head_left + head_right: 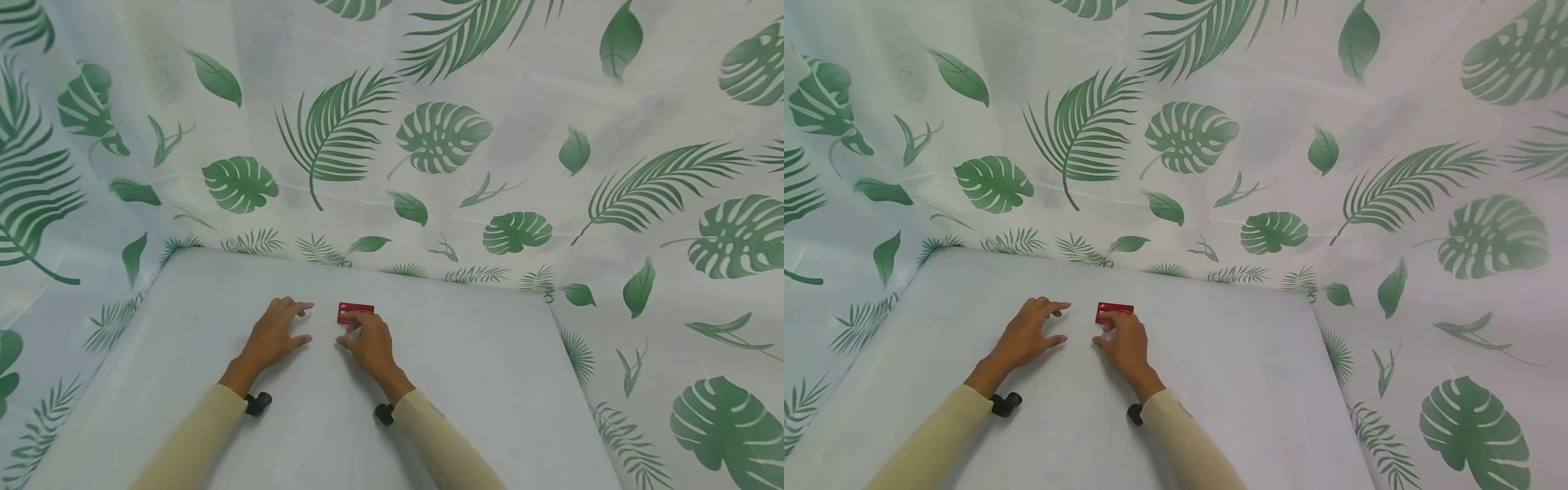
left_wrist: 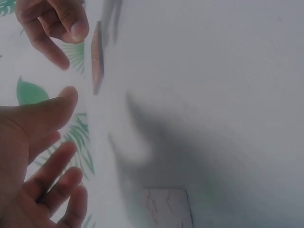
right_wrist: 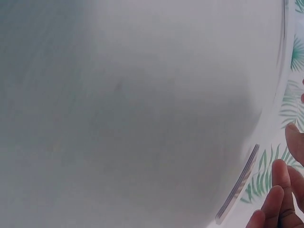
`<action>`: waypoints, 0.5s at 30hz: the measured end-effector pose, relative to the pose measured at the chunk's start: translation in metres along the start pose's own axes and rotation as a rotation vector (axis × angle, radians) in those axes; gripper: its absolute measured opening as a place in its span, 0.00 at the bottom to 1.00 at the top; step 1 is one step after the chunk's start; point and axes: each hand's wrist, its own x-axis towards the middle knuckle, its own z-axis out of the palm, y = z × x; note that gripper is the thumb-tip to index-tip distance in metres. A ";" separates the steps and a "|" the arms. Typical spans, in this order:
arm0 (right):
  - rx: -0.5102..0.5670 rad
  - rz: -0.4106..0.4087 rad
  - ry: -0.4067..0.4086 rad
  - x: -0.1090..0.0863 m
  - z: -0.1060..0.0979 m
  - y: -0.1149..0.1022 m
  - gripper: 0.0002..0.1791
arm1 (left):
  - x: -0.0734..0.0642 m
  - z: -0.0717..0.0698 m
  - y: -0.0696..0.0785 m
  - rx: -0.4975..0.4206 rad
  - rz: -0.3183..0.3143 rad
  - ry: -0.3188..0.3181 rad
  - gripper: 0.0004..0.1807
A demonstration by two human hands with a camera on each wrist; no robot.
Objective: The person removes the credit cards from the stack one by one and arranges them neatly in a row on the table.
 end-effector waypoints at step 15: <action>-0.069 0.009 0.042 0.009 -0.017 0.016 0.28 | 0.022 0.010 0.018 -0.021 0.031 -0.010 0.39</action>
